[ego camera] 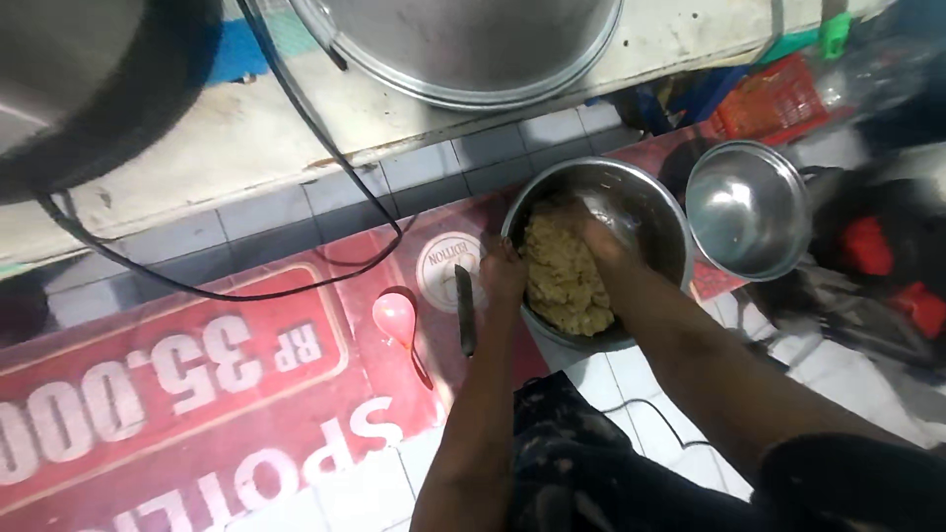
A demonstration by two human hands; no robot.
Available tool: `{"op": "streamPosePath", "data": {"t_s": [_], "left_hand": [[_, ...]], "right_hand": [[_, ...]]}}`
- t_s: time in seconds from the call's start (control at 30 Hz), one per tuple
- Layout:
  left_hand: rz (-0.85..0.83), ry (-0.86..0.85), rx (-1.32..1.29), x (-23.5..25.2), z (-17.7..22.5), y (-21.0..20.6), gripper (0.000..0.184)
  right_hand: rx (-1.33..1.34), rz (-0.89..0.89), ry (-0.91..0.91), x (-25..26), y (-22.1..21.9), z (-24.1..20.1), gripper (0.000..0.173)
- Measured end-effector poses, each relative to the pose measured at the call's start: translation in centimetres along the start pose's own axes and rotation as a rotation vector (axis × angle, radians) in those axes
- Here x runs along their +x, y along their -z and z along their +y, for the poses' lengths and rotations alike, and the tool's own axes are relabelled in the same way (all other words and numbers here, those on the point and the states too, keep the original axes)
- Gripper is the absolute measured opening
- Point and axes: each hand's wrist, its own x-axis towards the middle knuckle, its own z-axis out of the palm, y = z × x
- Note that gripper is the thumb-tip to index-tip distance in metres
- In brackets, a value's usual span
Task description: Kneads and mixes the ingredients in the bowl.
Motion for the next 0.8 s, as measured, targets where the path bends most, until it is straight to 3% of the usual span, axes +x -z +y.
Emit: {"op": "streamPosePath", "data": {"t_s": [0.13,0.2,0.27,0.43,0.6,0.67,0.73,0.8], "left_hand": [[0.017,-0.008,0.001,-0.4,-0.1,0.0,0.035],[0.032,-0.018,0.007,-0.1,-0.2,0.0,0.036],[0.04,-0.038,-0.01,-0.1,0.0,-0.2,0.036],[0.053,-0.045,-0.012,0.0,0.0,-0.4,0.037],[0.032,-0.003,0.006,0.0,-0.1,-0.4,0.04],[0.044,-0.017,0.019,0.1,-0.3,-0.4,0.039],[0.046,-0.022,0.019,-0.2,-0.2,-0.6,0.038],[0.059,-0.013,0.03,0.0,0.0,-0.4,0.036]], "right_hand": [[-0.461,-0.034,0.298,-4.9,-4.2,0.6,0.059],[-0.524,0.071,0.465,-8.0,-5.4,3.1,0.055],[-0.571,0.097,0.488,-9.9,-5.3,5.2,0.056],[-0.694,0.169,0.51,-5.2,-4.5,6.8,0.063],[-0.492,-0.032,0.411,-5.9,-1.2,4.8,0.069],[-0.188,0.091,0.324,-7.9,1.7,5.4,0.057],[0.054,0.232,0.016,-9.4,4.6,7.4,0.044],[0.343,0.219,-0.364,-8.3,5.2,10.0,0.049]]}}
